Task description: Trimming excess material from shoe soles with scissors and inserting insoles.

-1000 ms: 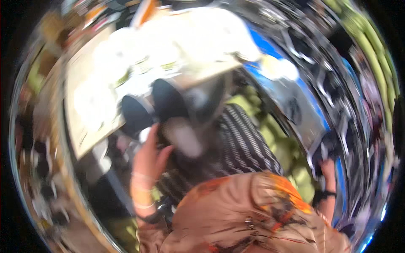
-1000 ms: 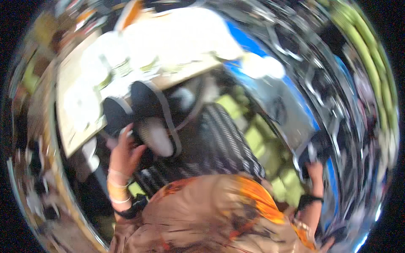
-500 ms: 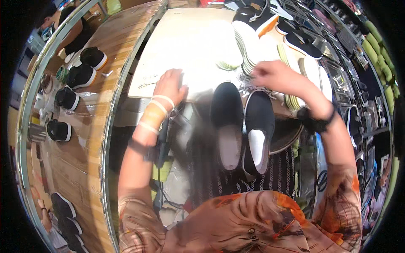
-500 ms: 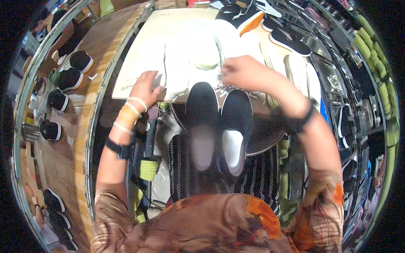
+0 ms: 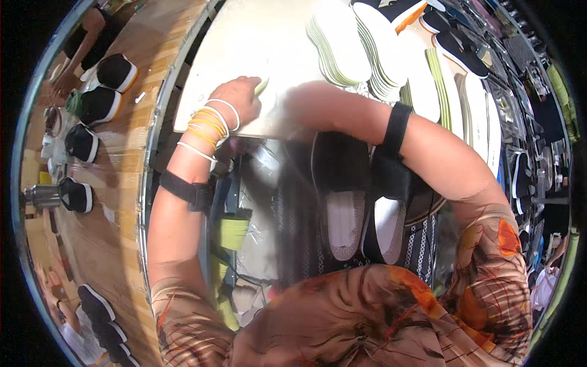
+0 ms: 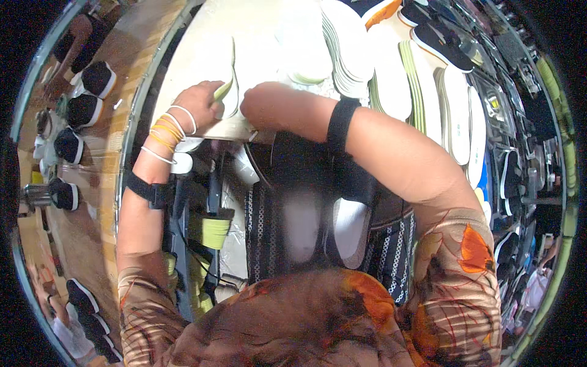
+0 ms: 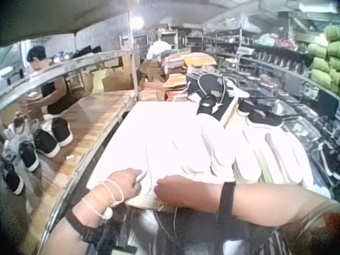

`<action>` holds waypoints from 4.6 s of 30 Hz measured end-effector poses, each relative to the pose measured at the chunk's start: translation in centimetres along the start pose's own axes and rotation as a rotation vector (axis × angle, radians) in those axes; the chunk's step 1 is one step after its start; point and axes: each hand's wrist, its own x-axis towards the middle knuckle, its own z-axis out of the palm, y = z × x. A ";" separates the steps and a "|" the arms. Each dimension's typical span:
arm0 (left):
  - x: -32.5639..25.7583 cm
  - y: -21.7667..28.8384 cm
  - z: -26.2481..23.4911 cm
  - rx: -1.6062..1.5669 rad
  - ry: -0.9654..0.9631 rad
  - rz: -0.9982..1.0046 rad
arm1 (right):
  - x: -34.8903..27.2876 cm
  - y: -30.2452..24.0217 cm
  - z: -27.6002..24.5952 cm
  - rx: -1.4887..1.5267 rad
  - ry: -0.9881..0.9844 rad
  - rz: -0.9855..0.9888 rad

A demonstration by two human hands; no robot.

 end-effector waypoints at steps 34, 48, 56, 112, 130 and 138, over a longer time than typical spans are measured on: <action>-25.1 28.3 1.2 0.311 -0.111 0.325 | -29.6 -12.0 7.1 -0.039 0.718 -0.180; -22.7 30.1 -2.7 0.045 -0.104 0.202 | -29.7 -10.1 8.8 0.195 0.479 -0.048; -23.6 29.7 0.4 0.197 -0.057 0.199 | -26.8 -11.0 7.3 0.425 0.468 -0.126; -10.4 23.6 3.3 -0.571 0.135 -0.092 | -31.3 -2.0 4.6 0.938 0.710 0.393; 6.6 -22.0 -18.0 -0.001 0.925 -0.759 | -24.8 -2.9 12.0 0.752 0.154 0.561; -19.0 -20.8 -13.3 0.440 0.622 -0.756 | -24.7 -3.6 13.3 0.626 0.099 0.657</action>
